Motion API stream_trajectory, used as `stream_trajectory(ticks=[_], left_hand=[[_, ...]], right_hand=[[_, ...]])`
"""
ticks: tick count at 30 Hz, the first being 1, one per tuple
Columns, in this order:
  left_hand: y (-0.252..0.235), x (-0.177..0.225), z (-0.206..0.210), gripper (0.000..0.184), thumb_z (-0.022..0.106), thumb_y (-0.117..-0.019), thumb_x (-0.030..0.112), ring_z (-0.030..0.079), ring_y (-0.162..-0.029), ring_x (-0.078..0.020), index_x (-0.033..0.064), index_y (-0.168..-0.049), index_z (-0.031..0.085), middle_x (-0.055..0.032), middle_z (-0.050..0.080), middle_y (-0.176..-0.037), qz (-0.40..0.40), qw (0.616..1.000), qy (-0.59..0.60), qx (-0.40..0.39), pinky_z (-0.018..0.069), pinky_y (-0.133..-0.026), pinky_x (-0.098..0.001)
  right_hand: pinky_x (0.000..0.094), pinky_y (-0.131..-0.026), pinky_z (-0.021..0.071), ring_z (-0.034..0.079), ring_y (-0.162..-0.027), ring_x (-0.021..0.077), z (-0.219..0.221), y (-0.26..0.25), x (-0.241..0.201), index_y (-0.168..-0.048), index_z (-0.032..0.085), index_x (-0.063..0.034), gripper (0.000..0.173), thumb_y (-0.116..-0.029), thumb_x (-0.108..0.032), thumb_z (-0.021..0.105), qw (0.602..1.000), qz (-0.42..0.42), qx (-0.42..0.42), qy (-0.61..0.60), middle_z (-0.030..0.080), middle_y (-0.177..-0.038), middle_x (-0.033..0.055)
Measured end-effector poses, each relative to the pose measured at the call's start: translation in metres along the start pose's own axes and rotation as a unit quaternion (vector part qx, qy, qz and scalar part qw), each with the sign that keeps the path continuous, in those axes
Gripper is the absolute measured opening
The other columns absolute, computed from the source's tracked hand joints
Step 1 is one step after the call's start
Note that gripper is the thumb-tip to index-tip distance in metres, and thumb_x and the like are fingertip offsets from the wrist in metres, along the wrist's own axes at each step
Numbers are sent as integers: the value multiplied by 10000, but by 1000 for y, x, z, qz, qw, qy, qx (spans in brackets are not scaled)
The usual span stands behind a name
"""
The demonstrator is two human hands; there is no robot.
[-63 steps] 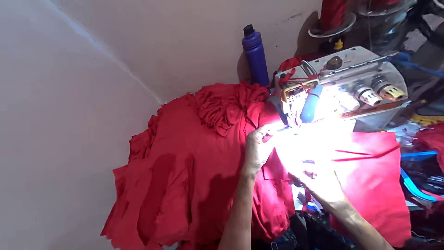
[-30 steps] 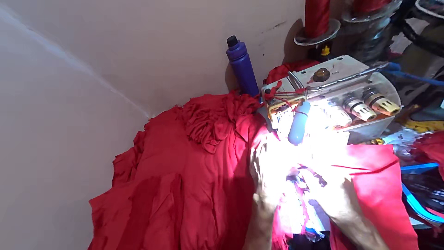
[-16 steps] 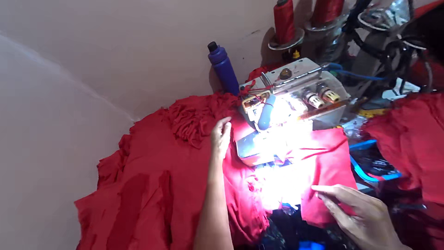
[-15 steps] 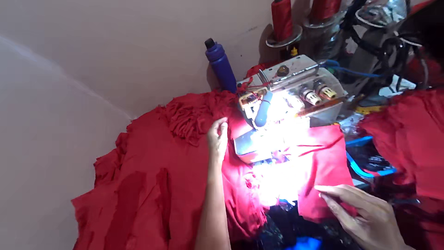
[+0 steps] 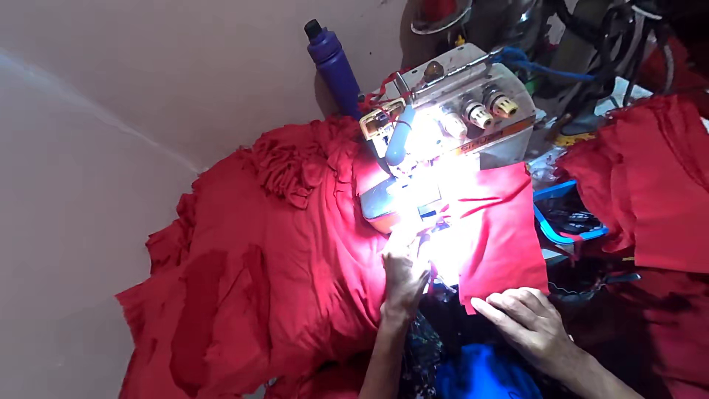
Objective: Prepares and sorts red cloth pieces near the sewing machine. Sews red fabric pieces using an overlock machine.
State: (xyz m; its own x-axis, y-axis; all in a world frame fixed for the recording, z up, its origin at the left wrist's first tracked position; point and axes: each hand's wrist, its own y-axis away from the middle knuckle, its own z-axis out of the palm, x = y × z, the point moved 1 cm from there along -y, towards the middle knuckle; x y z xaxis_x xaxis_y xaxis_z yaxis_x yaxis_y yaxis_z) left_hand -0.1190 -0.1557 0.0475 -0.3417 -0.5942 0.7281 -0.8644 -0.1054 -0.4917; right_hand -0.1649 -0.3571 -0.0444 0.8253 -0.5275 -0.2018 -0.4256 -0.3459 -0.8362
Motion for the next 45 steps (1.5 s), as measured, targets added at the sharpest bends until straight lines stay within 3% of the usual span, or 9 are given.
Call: stream_trajectory(ticks=[4, 6, 9, 14, 19, 25, 29, 39, 45], left_hand=[[-28, -3, 35, 246, 698, -920, 52, 688, -999, -226, 2, -1159, 732, -163, 717, -1097, 104, 993, -38, -36, 555, -885, -371], [-30, 3, 43, 297, 657, -984, 128, 640, -1126, -255, 85, -1274, 700, -137, 676, -1255, 47, 994, -47, -88, 508, -959, -439], [-32, 3, 61, 170, 687, -955, 116, 667, -1057, -230, 49, -1093, 761, -120, 723, -1127, 22, 998, -12, -52, 514, -934, -427], [-31, 14, 63, 235, 674, -977, 155, 630, -1069, -186, 51, -1185, 703, -115, 686, -1172, -68, 995, 51, -49, 509, -908, -372], [-39, 29, 65, 156, 637, -975, 93, 652, -1025, -191, 38, -1106, 703, -114, 699, -1101, 38, 999, -9, -8, 525, -888, -359], [-41, 79, 44, 139, 538, -1038, 94, 637, -775, -120, 23, -1063, 655, -94, 655, -957, 102, 992, 20, -68, 531, -662, -259], [-24, 85, 15, 190, 636, -948, 39, 631, -759, -28, 2, -1134, 643, -26, 662, -905, 59, 971, 204, -111, 544, -684, -186], [45, 49, -40, 244, 562, -978, -14, 703, -942, -50, 3, -1220, 539, 14, 739, -1013, -137, 889, 434, -56, 578, -859, -247], [57, 41, -54, 164, 587, -944, -63, 690, -885, 1, -59, -1104, 626, 18, 726, -977, -91, 950, 297, 25, 580, -824, -184]], right_hand=[[300, -890, 439, 591, -925, 211, 0, -2, -1, -1028, 713, -148, 174, -1039, -157, 540, 999, 24, 8, -22, 673, -919, 55], [285, -861, 450, 609, -921, 192, -3, -6, -2, -946, 713, -160, 201, -1043, -234, 554, 997, 50, -14, -56, 685, -892, 39], [257, -847, 455, 609, -948, 154, -13, -14, 1, -935, 726, -177, 236, -1043, -312, 565, 984, 99, -51, -138, 679, -901, 21], [223, -894, 448, 601, -978, 112, -33, -23, 3, -995, 731, -169, 200, -1036, -268, 562, 970, 134, -54, -196, 682, -949, 15], [225, -931, 434, 583, -1050, 115, -52, -40, 0, -1030, 686, -169, 221, -1072, -292, 508, 970, 136, -47, -195, 668, -1043, 16], [265, -936, 498, 677, -985, 122, -71, -87, 7, -1021, 705, -30, 276, -1075, -203, 497, 971, 129, 12, -203, 740, -978, 104], [110, -833, 502, 626, -922, -55, -65, -107, 2, -1046, 697, -74, 216, -1066, -223, 542, 946, 148, 62, -281, 704, -956, -34], [74, -657, 497, 588, -712, -104, -11, -110, -37, -991, 655, -85, 85, -945, -155, 674, 852, 258, 10, -455, 660, -784, -131], [79, -676, 512, 607, -731, -108, 4, -111, -52, -965, 667, -75, 122, -982, -191, 631, 855, 254, -45, -449, 691, -815, -119]])
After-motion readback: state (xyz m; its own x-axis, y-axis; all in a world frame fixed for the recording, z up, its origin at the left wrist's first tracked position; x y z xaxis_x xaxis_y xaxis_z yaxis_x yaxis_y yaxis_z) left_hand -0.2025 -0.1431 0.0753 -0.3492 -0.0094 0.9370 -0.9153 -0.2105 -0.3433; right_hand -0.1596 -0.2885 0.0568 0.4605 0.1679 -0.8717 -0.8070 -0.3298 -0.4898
